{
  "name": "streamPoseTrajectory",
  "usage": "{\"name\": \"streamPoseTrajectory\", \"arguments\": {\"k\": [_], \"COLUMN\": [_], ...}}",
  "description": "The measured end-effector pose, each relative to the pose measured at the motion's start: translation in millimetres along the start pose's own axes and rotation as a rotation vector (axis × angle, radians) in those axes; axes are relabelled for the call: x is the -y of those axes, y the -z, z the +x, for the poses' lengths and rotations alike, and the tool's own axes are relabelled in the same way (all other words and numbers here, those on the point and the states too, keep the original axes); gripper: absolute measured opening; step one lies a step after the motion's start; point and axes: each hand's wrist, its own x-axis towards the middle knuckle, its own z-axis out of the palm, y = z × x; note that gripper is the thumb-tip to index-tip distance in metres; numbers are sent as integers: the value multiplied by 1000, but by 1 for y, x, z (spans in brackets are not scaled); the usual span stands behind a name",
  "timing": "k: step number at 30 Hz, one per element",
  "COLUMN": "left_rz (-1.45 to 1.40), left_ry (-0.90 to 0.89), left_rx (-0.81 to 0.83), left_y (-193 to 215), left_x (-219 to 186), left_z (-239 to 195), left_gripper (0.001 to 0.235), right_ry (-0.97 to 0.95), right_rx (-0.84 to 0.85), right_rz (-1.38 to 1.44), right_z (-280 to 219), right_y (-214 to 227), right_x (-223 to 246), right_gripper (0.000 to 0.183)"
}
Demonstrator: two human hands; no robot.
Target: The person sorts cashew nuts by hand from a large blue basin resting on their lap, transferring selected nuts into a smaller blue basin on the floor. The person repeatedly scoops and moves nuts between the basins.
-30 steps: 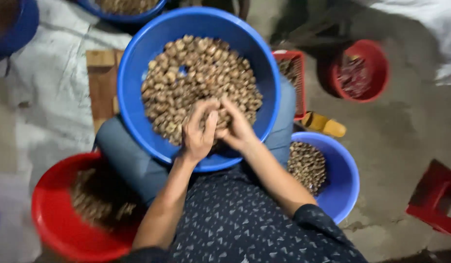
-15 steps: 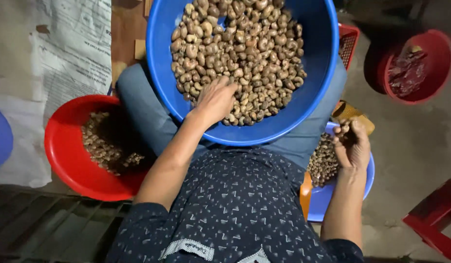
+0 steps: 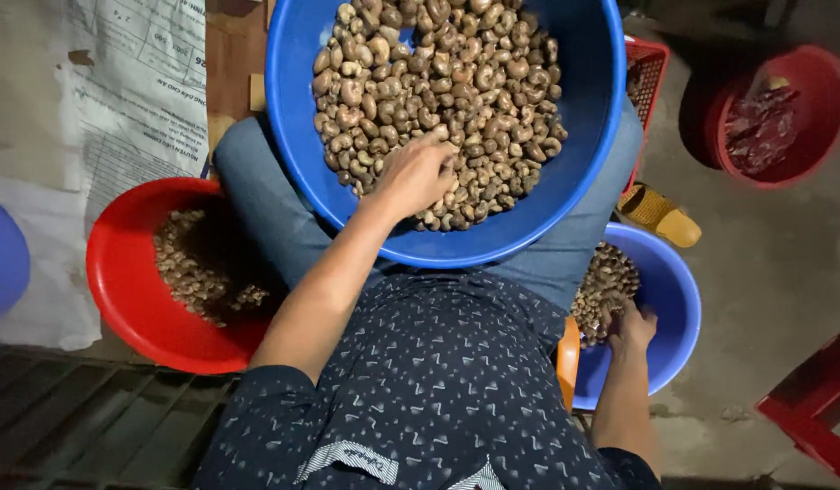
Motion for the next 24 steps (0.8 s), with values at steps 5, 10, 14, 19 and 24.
{"name": "streamPoseTrajectory", "arguments": {"k": [5,10,14,19,24], "left_rz": [61,99,-4,-298,-304], "left_ry": [-21,-60,-69,-20,-15], "left_rx": [41,51,16,-122,-135], "left_y": [-32,-49,-37,4,-8], "left_x": [26,37,30,3,23], "left_z": [9,15,9,-19,-1], "left_gripper": [22,25,23,15,26], "right_ry": [541,1060,1500,1594,1488], "right_rx": [61,160,447,634,697], "right_rz": [-239,-218,-306,-814,-1236], "right_z": [-55,-180,-255,-251,-257], "right_y": [-26,-78,-122,-193,-225], "right_x": [99,244,311,297,283], "right_gripper": [58,25,24,33,27]}}
